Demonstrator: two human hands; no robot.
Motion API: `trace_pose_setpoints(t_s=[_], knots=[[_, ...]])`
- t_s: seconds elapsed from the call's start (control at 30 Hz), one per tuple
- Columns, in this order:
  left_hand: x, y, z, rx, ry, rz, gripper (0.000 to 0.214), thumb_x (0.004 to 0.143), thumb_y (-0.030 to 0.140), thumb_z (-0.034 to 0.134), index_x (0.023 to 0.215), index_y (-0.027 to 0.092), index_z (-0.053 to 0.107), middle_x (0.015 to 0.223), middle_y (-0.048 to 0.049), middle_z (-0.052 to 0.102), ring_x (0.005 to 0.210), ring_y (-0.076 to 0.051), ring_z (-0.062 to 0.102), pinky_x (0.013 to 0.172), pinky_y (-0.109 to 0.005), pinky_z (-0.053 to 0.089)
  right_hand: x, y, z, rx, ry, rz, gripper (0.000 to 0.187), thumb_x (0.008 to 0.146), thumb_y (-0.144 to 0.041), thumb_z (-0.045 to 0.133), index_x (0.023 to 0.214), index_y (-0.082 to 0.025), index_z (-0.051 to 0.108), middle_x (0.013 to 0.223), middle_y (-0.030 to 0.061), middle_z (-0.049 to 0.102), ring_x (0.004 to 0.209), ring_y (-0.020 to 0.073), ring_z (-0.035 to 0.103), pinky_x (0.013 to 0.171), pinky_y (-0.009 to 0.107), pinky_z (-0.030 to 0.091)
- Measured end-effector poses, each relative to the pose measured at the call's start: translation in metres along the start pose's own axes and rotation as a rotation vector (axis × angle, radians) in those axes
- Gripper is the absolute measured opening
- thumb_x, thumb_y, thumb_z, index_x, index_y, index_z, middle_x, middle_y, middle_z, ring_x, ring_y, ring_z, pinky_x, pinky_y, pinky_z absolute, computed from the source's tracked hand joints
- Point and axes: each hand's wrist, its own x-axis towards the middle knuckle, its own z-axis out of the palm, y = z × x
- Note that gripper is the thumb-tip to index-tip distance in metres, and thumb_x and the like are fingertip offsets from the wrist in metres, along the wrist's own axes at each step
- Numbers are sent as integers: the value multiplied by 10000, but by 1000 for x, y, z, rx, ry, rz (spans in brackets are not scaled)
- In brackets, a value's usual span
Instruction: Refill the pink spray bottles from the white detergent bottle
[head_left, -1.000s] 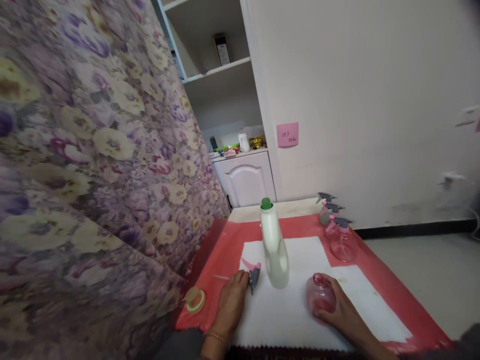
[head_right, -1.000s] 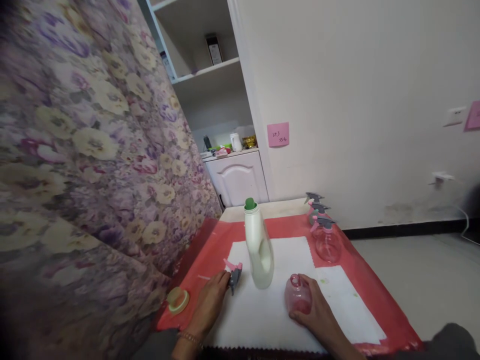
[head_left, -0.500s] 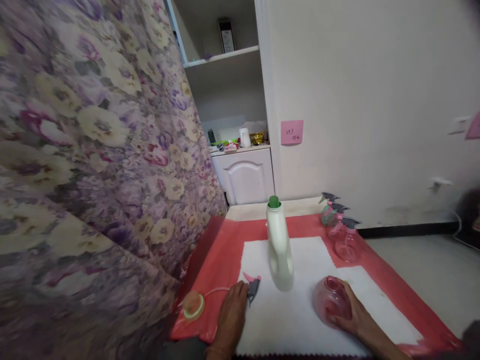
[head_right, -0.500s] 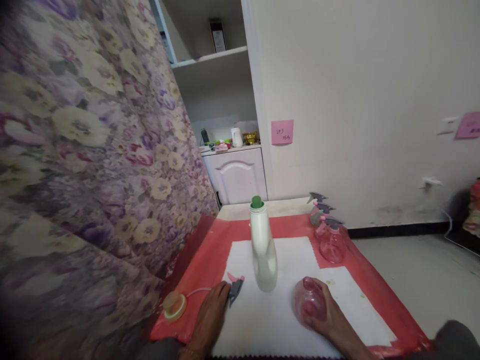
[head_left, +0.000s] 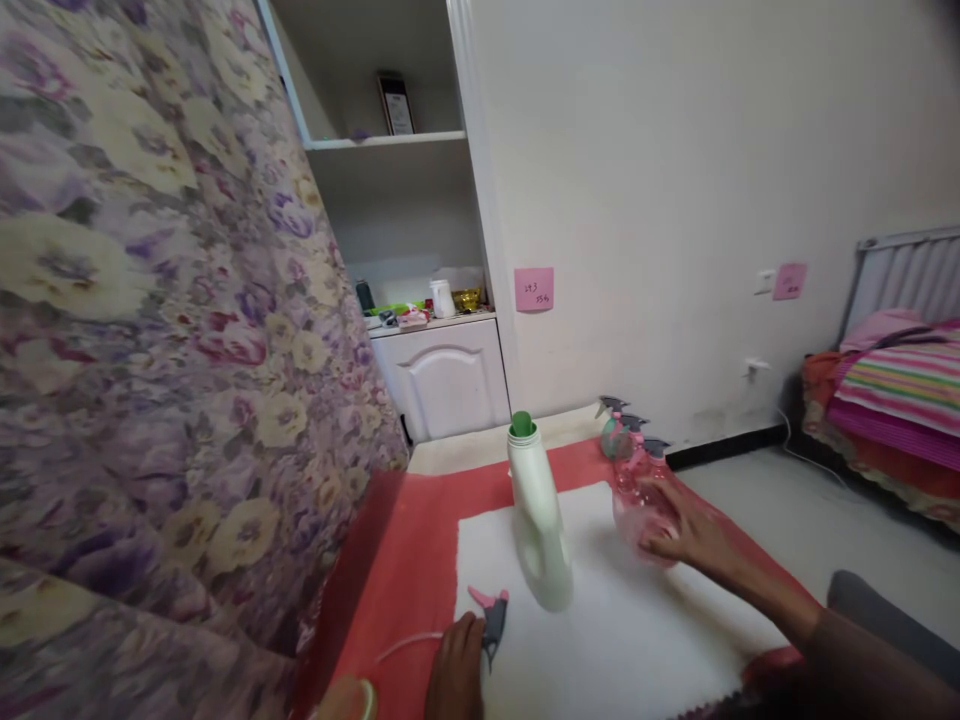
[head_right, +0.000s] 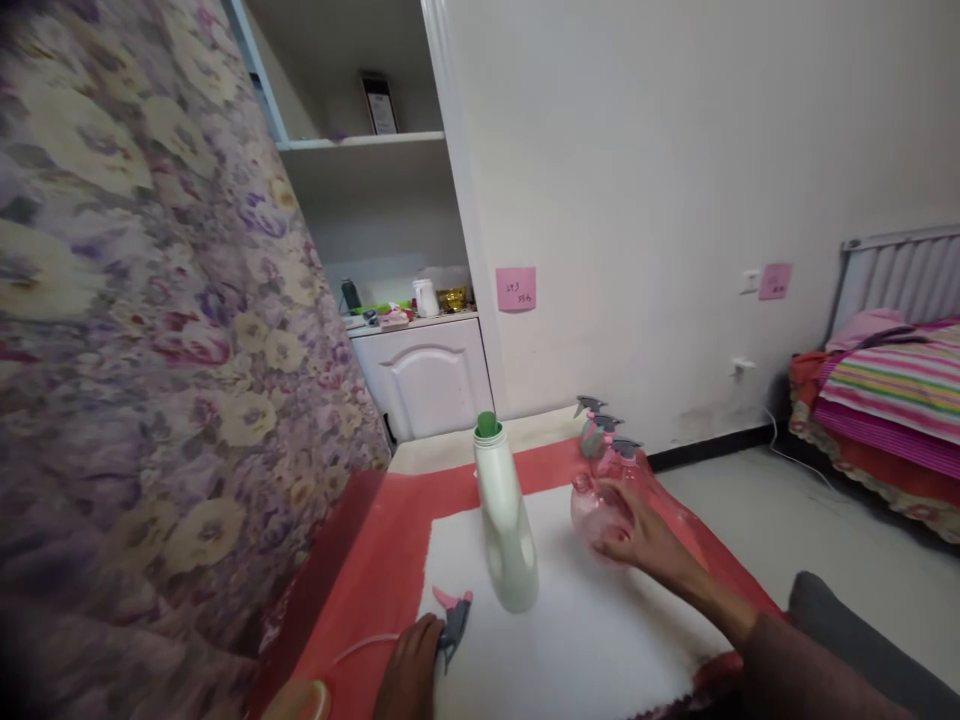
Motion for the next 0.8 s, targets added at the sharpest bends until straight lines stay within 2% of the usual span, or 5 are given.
trace_pose_setpoints(t_s=[0.13, 0.27, 0.37, 0.57, 0.8], knots=[[3, 1, 1, -7, 8, 51, 688, 683, -114, 329, 1194, 207, 661, 1204, -41, 721, 1120, -179, 658, 952, -304, 539, 40, -29, -11, -71, -52, -165, 691, 686, -358, 761, 1314, -268, 486, 1358, 106, 557, 1274, 342, 516, 1072, 514, 411], [1, -2, 6, -29, 21, 77, 676, 688, -107, 333, 1218, 164, 654, 1234, -88, 705, 1132, -200, 656, 940, -306, 544, 80, -59, -12, -350, 2, -282, 727, 692, -303, 738, 1352, -232, 442, 1312, 116, 552, 1203, 301, 562, 1010, 453, 466], [-1, -7, 13, -71, 52, 134, 634, 727, -74, 376, 1241, 189, 637, 1246, -80, 699, 1127, -202, 656, 934, -303, 542, 103, -86, -10, -544, -3, -323, 723, 673, -269, 736, 1341, -208, 468, 1234, 111, 574, 1129, 284, 582, 957, 412, 485], [0, -9, 19, 6, 183, 154, 445, 827, 31, 460, 1190, 208, 645, 1175, -78, 725, 1057, -214, 683, 860, -308, 572, 129, -123, 0, -759, 7, -374, 706, 662, -264, 724, 1335, -204, 519, 1180, 125, 586, 1027, 307, 569, 894, 411, 446], [1, -7, 18, -42, 45, 129, 449, 817, 44, 484, 1200, 213, 648, 1187, -82, 725, 1058, -219, 696, 868, -305, 576, 147, -133, 8, -974, 23, -439, 711, 664, -241, 701, 1349, -230, 510, 1222, 133, 582, 1035, 321, 540, 876, 409, 383]])
